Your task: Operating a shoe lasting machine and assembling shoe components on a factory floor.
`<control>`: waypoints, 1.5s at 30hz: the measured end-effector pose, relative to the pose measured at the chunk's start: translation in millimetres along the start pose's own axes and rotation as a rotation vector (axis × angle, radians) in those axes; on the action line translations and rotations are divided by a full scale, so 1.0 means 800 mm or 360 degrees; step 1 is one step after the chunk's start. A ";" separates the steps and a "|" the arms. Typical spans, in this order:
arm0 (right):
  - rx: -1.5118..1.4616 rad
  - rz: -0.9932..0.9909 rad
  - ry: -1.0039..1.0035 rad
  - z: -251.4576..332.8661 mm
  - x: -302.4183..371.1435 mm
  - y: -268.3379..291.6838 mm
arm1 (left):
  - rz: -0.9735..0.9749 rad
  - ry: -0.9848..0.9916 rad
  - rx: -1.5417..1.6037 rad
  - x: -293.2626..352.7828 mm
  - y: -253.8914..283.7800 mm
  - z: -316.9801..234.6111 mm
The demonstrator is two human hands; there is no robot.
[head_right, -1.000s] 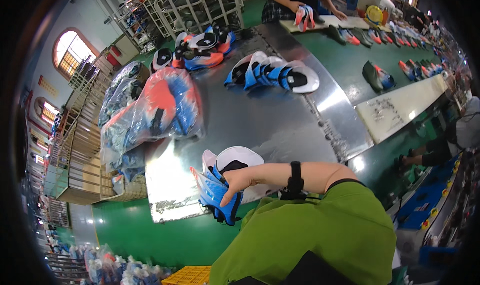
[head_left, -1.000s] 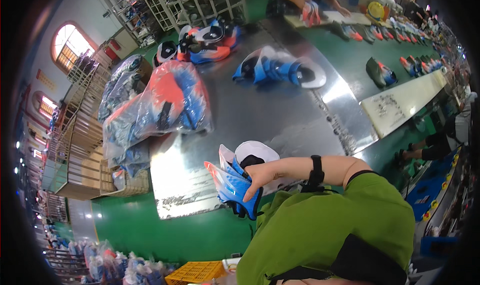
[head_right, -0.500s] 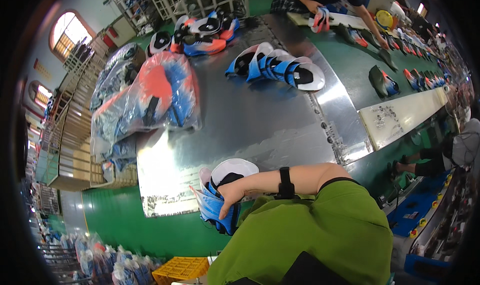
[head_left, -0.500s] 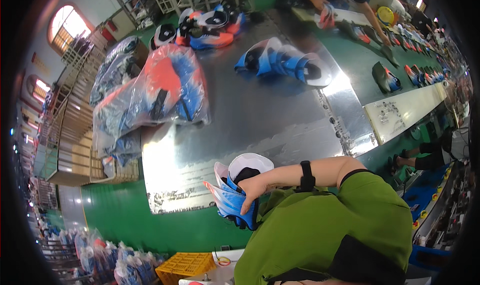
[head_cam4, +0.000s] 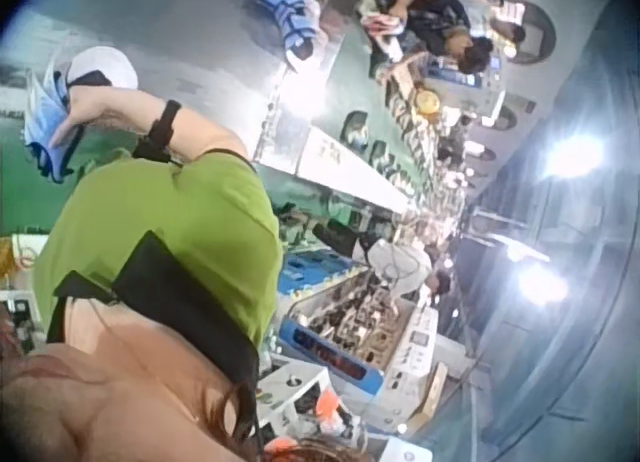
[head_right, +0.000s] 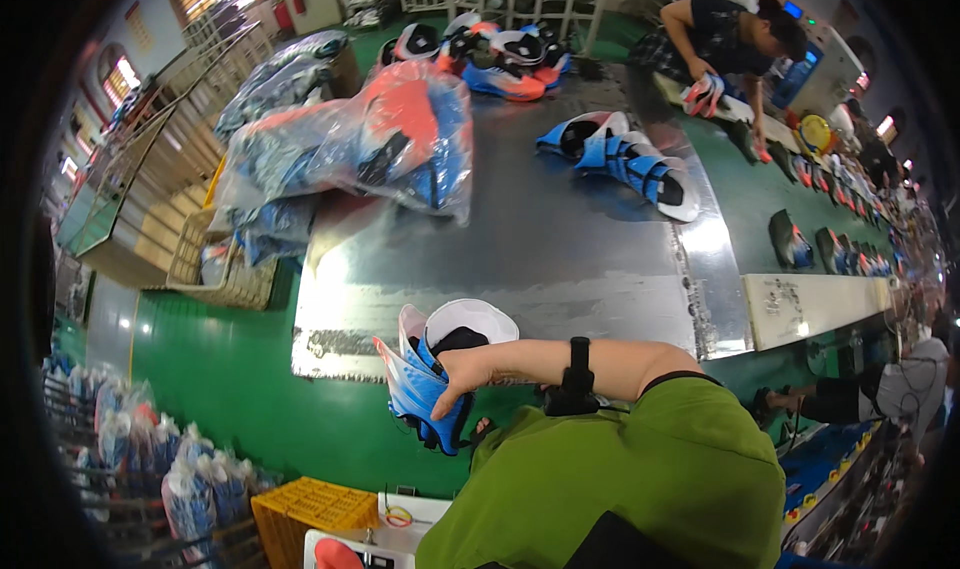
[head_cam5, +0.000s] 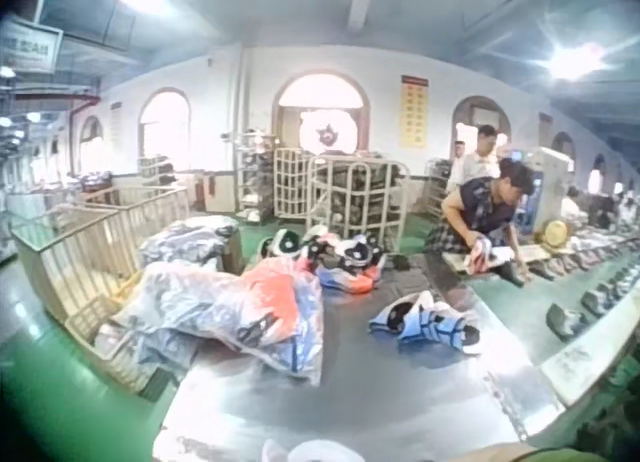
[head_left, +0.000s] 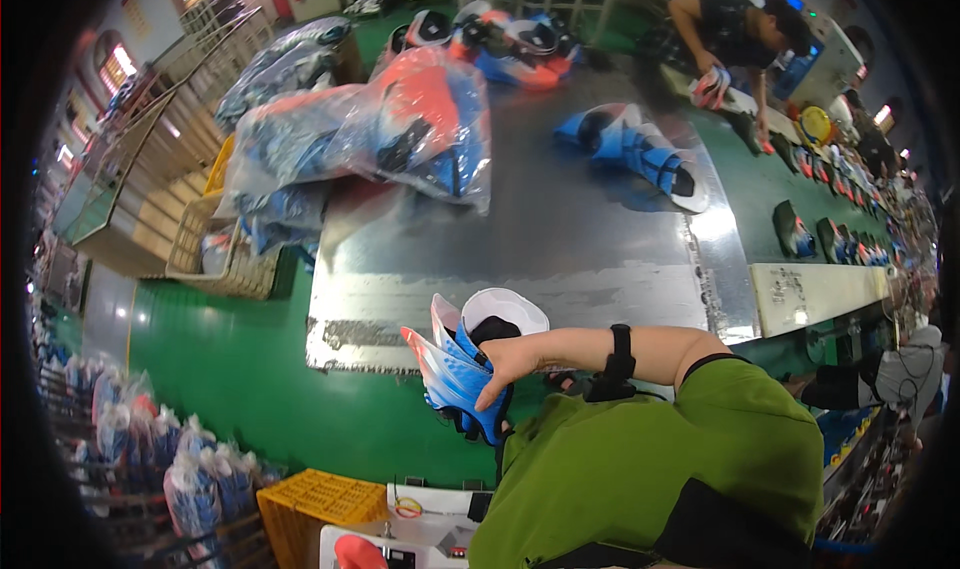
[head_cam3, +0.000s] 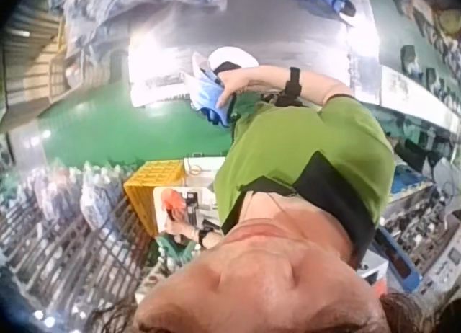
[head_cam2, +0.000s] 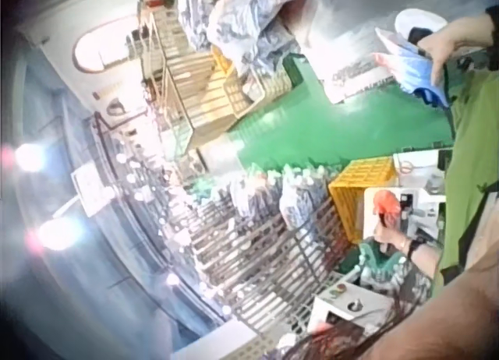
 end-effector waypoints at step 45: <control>-0.1350 -0.3403 0.0588 -0.384 0.432 0.475 | 0.1296 -0.0755 0.0455 0.103 -0.654 -0.309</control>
Point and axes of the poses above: each hand's wrist, its own x-axis away from the middle knuckle, its own y-axis out of the back of the hand, z = x × y, the point moved 3 cm from there along -x, towards the middle knuckle, and after that the axes turned 13 degrees about -y, right-handed, at the moved point
